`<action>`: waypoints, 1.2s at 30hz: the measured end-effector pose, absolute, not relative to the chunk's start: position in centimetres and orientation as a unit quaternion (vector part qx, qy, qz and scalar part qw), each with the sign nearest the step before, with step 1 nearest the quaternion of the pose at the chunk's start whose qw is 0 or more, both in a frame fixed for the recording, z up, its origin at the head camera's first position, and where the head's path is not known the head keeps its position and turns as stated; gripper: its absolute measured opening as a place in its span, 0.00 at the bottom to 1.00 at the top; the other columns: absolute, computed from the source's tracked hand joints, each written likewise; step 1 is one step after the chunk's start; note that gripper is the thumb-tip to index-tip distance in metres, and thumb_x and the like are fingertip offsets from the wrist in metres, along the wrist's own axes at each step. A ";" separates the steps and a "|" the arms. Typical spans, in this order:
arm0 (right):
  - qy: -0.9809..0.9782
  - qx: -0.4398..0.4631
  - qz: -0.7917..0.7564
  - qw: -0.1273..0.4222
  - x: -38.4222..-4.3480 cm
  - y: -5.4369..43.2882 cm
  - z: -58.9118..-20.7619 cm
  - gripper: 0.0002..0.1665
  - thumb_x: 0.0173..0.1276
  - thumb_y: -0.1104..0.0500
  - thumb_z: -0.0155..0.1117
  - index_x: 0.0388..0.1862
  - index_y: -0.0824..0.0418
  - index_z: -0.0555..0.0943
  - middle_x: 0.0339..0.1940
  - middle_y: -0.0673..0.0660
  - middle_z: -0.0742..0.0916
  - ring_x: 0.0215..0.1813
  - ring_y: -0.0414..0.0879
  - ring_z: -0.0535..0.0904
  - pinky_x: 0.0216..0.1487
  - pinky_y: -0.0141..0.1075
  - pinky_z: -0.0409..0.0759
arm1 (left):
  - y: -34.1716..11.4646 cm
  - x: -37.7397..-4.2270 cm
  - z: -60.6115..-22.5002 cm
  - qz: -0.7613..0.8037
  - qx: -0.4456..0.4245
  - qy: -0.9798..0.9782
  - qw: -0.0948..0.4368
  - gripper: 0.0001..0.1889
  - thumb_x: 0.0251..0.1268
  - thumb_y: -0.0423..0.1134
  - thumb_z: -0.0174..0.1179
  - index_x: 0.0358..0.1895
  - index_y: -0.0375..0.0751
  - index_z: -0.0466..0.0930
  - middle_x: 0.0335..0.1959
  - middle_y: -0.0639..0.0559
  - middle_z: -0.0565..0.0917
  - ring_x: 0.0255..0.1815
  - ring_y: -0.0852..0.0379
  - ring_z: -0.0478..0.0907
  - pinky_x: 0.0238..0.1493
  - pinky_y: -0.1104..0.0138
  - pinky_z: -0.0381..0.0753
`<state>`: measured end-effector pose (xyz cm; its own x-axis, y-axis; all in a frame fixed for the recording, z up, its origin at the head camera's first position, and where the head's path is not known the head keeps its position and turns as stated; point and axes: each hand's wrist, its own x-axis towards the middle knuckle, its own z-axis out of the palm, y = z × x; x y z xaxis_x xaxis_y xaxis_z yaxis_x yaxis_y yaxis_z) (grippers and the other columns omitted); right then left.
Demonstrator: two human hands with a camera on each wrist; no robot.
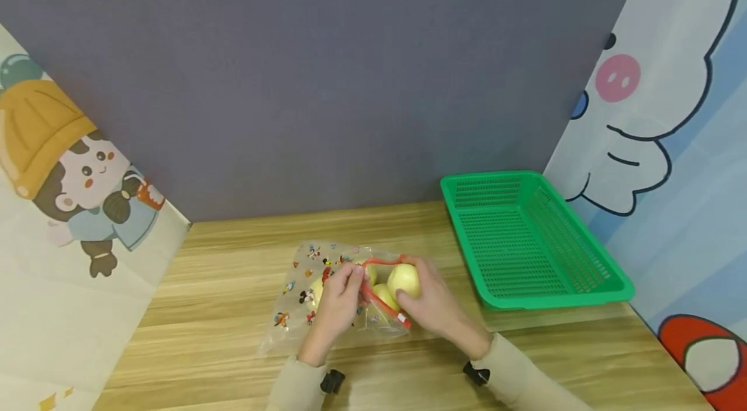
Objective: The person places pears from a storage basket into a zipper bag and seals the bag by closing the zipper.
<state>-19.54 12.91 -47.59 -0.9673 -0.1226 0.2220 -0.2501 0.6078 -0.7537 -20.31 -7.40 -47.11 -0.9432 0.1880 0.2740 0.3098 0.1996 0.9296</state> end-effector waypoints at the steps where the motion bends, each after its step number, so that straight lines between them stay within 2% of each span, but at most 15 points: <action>1: -0.894 0.109 0.427 0.077 -19.5 12.8 -47.8 0.35 0.59 0.56 0.69 0.66 0.62 0.72 0.54 0.59 0.76 0.40 0.45 0.74 0.33 0.35 0.79 | -7.3 -20.3 -47.1 -0.612 -0.164 -0.772 0.046 0.18 0.85 0.41 0.45 0.40 0.29 0.77 0.27 0.46 0.79 0.25 0.55 0.79 0.27 0.65 0.85; 6: -0.894 0.130 0.419 0.090 -19.1 12.1 -48.6 0.36 0.59 0.59 0.66 0.67 0.64 0.70 0.57 0.62 0.75 0.45 0.46 0.73 0.40 0.37 0.79 | -6.8 -20.2 -47.0 -0.614 -0.150 -0.774 0.040 0.15 0.84 0.38 0.46 0.40 0.30 0.77 0.26 0.46 0.79 0.25 0.54 0.79 0.28 0.65 0.85; 11: -0.897 0.139 0.406 0.106 -18.8 11.6 -48.8 0.40 0.58 0.61 0.63 0.71 0.67 0.65 0.61 0.65 0.72 0.52 0.51 0.71 0.46 0.43 0.79 | -6.6 -20.3 -46.9 -0.611 -0.136 -0.779 0.044 0.14 0.83 0.31 0.44 0.39 0.27 0.76 0.26 0.41 0.79 0.24 0.49 0.78 0.28 0.63 0.85; 14: -0.898 0.145 0.400 0.108 -18.7 11.5 -48.8 0.42 0.57 0.61 0.63 0.71 0.67 0.64 0.63 0.66 0.70 0.56 0.54 0.69 0.49 0.45 0.79 | -6.6 -20.3 -46.7 -0.610 -0.137 -0.779 0.045 0.14 0.83 0.30 0.44 0.39 0.26 0.76 0.27 0.41 0.80 0.24 0.49 0.78 0.28 0.63 0.85; 20: -0.909 0.158 0.374 0.097 -18.5 11.8 -48.6 0.41 0.59 0.57 0.69 0.72 0.60 0.68 0.62 0.63 0.71 0.57 0.53 0.69 0.48 0.43 0.79 | -7.1 -20.3 -46.9 -0.634 -0.148 -0.758 0.042 0.15 0.84 0.38 0.46 0.40 0.31 0.77 0.28 0.46 0.80 0.26 0.53 0.78 0.28 0.65 0.85; 23: -0.916 0.166 0.347 0.115 -18.2 12.0 -48.4 0.41 0.60 0.54 0.73 0.71 0.59 0.70 0.60 0.60 0.74 0.58 0.53 0.71 0.46 0.43 0.81 | -7.2 -20.2 -47.0 -0.639 -0.157 -0.752 0.041 0.16 0.84 0.39 0.45 0.40 0.32 0.77 0.28 0.46 0.80 0.26 0.52 0.78 0.29 0.65 0.85; 27: -0.912 0.194 0.325 0.156 -18.0 12.0 -48.2 0.40 0.56 0.51 0.78 0.66 0.60 0.74 0.56 0.58 0.78 0.57 0.52 0.74 0.47 0.42 0.81 | -7.2 -20.2 -47.0 -0.636 -0.156 -0.755 0.048 0.15 0.84 0.38 0.46 0.39 0.33 0.77 0.28 0.46 0.80 0.26 0.53 0.78 0.28 0.65 0.84; 30: -0.911 0.208 0.318 0.159 -18.2 11.7 -48.0 0.38 0.56 0.50 0.79 0.64 0.59 0.77 0.56 0.56 0.81 0.54 0.49 0.75 0.43 0.38 0.81 | -6.9 -20.1 -46.5 -0.621 -0.140 -0.769 0.058 0.14 0.83 0.35 0.46 0.38 0.31 0.77 0.28 0.44 0.80 0.26 0.52 0.77 0.28 0.65 0.84; 33: -0.922 0.208 0.294 0.139 -18.4 11.4 -48.0 0.39 0.61 0.46 0.76 0.67 0.60 0.76 0.59 0.59 0.81 0.56 0.51 0.75 0.48 0.41 0.82 | -7.0 -20.0 -46.6 -0.618 -0.134 -0.773 0.061 0.14 0.83 0.34 0.46 0.39 0.31 0.78 0.29 0.44 0.81 0.26 0.52 0.77 0.29 0.64 0.84; 36: -0.936 0.203 0.264 0.111 -18.2 10.9 -48.2 0.39 0.67 0.46 0.72 0.70 0.65 0.74 0.64 0.65 0.80 0.62 0.58 0.73 0.61 0.52 0.79 | -7.2 -20.2 -47.1 -0.629 -0.139 -0.763 0.054 0.14 0.83 0.37 0.47 0.39 0.33 0.78 0.30 0.45 0.81 0.27 0.54 0.78 0.29 0.65 0.85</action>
<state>-18.24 10.92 -48.24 -0.8930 -0.3213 0.3153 -0.4387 0.7780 -0.4497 -20.17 -7.19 -47.12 -0.9555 0.1438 0.2577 0.2804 0.1706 0.9446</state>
